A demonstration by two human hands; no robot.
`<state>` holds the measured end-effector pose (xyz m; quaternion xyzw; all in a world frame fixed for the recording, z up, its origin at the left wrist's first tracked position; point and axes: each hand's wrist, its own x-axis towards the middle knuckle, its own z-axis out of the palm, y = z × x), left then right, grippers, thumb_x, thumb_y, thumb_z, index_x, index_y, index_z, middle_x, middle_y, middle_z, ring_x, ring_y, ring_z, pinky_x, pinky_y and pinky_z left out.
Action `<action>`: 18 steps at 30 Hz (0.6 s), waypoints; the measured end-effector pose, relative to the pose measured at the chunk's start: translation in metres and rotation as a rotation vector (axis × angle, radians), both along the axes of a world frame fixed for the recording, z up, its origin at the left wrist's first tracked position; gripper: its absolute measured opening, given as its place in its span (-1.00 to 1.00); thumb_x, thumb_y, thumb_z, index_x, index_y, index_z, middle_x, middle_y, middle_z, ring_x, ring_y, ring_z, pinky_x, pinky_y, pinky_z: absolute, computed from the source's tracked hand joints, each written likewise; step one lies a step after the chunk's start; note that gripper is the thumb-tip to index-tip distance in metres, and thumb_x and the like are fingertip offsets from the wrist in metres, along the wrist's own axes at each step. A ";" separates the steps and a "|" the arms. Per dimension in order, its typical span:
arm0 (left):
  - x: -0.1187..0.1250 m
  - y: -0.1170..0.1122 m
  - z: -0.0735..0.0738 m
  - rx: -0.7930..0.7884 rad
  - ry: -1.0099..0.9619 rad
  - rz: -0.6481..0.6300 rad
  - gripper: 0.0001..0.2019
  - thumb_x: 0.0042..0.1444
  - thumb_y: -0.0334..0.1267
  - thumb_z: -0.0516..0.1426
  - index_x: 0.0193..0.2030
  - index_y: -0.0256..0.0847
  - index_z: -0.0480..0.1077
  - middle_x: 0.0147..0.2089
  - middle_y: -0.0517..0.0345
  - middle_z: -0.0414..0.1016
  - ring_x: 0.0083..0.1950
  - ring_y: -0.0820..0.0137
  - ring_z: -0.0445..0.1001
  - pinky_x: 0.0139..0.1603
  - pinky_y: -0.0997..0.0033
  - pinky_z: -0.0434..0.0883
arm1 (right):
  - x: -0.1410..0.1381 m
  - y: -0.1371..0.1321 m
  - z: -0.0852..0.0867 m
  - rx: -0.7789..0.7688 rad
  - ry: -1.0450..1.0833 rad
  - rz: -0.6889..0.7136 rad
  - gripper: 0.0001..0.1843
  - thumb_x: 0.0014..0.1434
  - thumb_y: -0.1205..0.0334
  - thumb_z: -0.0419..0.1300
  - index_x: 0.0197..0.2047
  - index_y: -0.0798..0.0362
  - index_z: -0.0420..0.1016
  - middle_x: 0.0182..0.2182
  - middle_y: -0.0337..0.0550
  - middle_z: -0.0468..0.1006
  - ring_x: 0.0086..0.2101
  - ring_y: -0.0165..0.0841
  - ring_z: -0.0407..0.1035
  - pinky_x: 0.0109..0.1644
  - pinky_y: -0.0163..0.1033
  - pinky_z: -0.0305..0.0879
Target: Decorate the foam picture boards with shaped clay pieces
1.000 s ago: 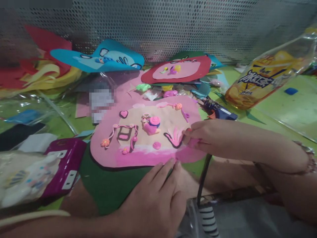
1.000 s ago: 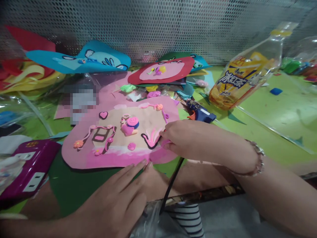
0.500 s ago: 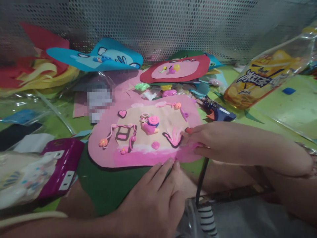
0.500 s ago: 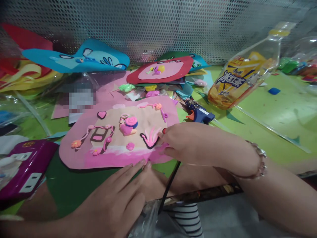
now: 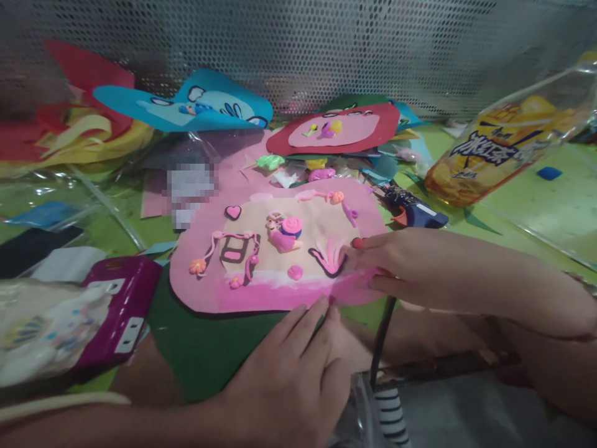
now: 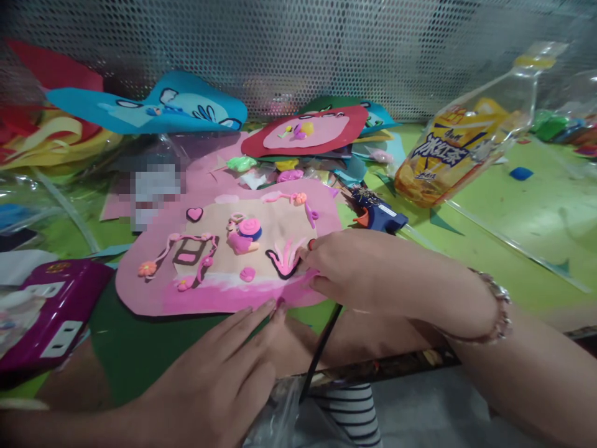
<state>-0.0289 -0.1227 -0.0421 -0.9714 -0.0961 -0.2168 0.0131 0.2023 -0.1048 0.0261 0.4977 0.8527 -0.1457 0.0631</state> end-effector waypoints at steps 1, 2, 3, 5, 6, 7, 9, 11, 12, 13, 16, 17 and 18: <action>0.000 0.000 0.000 -0.012 0.007 -0.004 -0.85 0.10 -0.48 -0.06 -0.40 -0.35 0.29 -0.03 -0.38 0.45 0.08 -0.06 0.38 0.09 0.05 0.33 | 0.000 0.000 -0.001 -0.013 -0.011 0.031 -0.81 0.22 0.29 0.00 -0.31 0.07 0.43 -0.35 -0.13 0.49 -0.38 -0.35 0.39 -0.32 -0.29 0.22; 0.000 0.000 0.000 -0.014 0.010 -0.009 -0.85 0.10 -0.48 -0.06 -0.39 -0.35 0.30 -0.03 -0.38 0.45 0.09 -0.06 0.38 0.09 0.04 0.33 | 0.000 0.001 -0.002 -0.026 -0.019 0.064 -0.81 0.22 0.29 -0.01 -0.30 0.07 0.42 -0.35 -0.13 0.48 -0.38 -0.35 0.38 -0.33 -0.28 0.22; 0.000 0.000 0.000 -0.012 0.015 -0.012 -0.86 0.10 -0.47 -0.06 -0.39 -0.35 0.30 -0.03 -0.39 0.45 0.09 -0.07 0.37 0.09 0.03 0.33 | 0.000 0.001 -0.002 -0.035 -0.025 0.088 -0.81 0.23 0.27 -0.01 -0.29 0.08 0.41 -0.35 -0.12 0.48 -0.38 -0.34 0.38 -0.33 -0.28 0.21; 0.001 0.000 0.000 0.000 0.024 -0.011 -0.87 0.09 -0.46 -0.05 -0.38 -0.36 0.30 -0.04 -0.41 0.45 0.08 -0.07 0.38 0.09 0.01 0.32 | 0.000 0.001 -0.002 -0.031 -0.031 0.095 -0.81 0.24 0.26 -0.02 -0.29 0.07 0.41 -0.36 -0.13 0.47 -0.40 -0.35 0.37 -0.35 -0.28 0.20; 0.001 0.000 0.000 0.002 0.028 -0.007 -0.87 0.09 -0.46 -0.06 -0.38 -0.36 0.29 -0.03 -0.41 0.44 0.09 -0.07 0.38 0.10 0.01 0.32 | -0.001 0.001 -0.002 -0.029 -0.034 0.083 -0.80 0.24 0.26 -0.02 -0.29 0.07 0.41 -0.36 -0.14 0.47 -0.40 -0.35 0.37 -0.35 -0.28 0.20; 0.001 0.000 0.000 0.001 0.032 -0.005 -0.87 0.09 -0.46 -0.06 -0.37 -0.36 0.29 -0.02 -0.42 0.43 0.09 -0.06 0.38 0.10 0.01 0.31 | -0.001 0.001 -0.001 -0.028 -0.035 0.069 -0.80 0.23 0.27 -0.02 -0.30 0.07 0.41 -0.36 -0.14 0.47 -0.40 -0.35 0.37 -0.35 -0.28 0.20; 0.000 -0.001 0.000 -0.004 0.043 -0.007 -0.87 0.09 -0.46 -0.06 -0.37 -0.36 0.29 -0.01 -0.42 0.43 0.09 -0.05 0.37 0.11 0.02 0.31 | -0.002 0.000 0.000 -0.043 -0.028 0.054 -0.81 0.22 0.29 -0.01 -0.32 0.06 0.42 -0.38 -0.16 0.47 -0.41 -0.36 0.36 -0.34 -0.28 0.20; -0.001 -0.001 0.000 0.005 0.055 -0.022 -0.87 0.10 -0.45 -0.06 -0.35 -0.36 0.30 -0.01 -0.39 0.43 0.10 -0.05 0.37 0.12 0.01 0.30 | -0.002 0.000 0.000 -0.076 -0.015 0.065 -0.82 0.20 0.28 0.01 -0.32 0.05 0.43 -0.41 -0.18 0.46 -0.42 -0.36 0.35 -0.34 -0.29 0.20; -0.001 -0.001 0.000 0.007 0.061 -0.023 -0.86 0.10 -0.45 -0.06 -0.34 -0.36 0.30 -0.02 -0.38 0.44 0.10 -0.04 0.36 0.13 0.01 0.29 | -0.001 0.001 0.000 -0.088 -0.007 0.068 -0.83 0.20 0.27 0.02 -0.32 0.05 0.43 -0.42 -0.18 0.46 -0.44 -0.37 0.34 -0.35 -0.30 0.19; -0.001 -0.001 0.000 0.009 0.061 -0.022 -0.86 0.11 -0.44 -0.06 -0.34 -0.35 0.30 -0.02 -0.36 0.44 0.10 -0.03 0.37 0.13 0.01 0.29 | -0.001 0.001 -0.001 -0.093 0.001 0.065 -0.83 0.19 0.27 0.03 -0.32 0.05 0.43 -0.43 -0.18 0.46 -0.44 -0.37 0.34 -0.35 -0.30 0.19; -0.002 0.000 -0.001 0.007 0.053 0.000 -0.86 0.12 -0.43 -0.08 -0.35 -0.33 0.29 -0.06 -0.30 0.47 0.09 0.00 0.38 0.13 0.04 0.30 | 0.000 0.002 -0.002 -0.091 0.016 0.052 -0.82 0.19 0.27 0.02 -0.34 0.06 0.44 -0.42 -0.18 0.46 -0.43 -0.38 0.34 -0.33 -0.30 0.20; -0.002 0.000 -0.001 0.010 0.046 0.004 -0.85 0.12 -0.43 -0.08 -0.35 -0.32 0.29 -0.07 -0.28 0.48 0.08 0.01 0.39 0.12 0.05 0.31 | 0.000 0.002 -0.002 -0.091 0.022 0.049 -0.82 0.19 0.27 0.02 -0.34 0.06 0.44 -0.42 -0.18 0.46 -0.43 -0.38 0.34 -0.32 -0.30 0.20; -0.002 0.000 -0.002 0.016 0.039 0.002 -0.85 0.13 -0.44 -0.08 -0.35 -0.32 0.29 -0.09 -0.26 0.49 0.07 0.02 0.40 0.11 0.07 0.31 | 0.000 0.001 -0.002 -0.094 0.027 0.044 -0.82 0.19 0.27 0.02 -0.33 0.06 0.45 -0.42 -0.18 0.46 -0.43 -0.38 0.34 -0.33 -0.30 0.20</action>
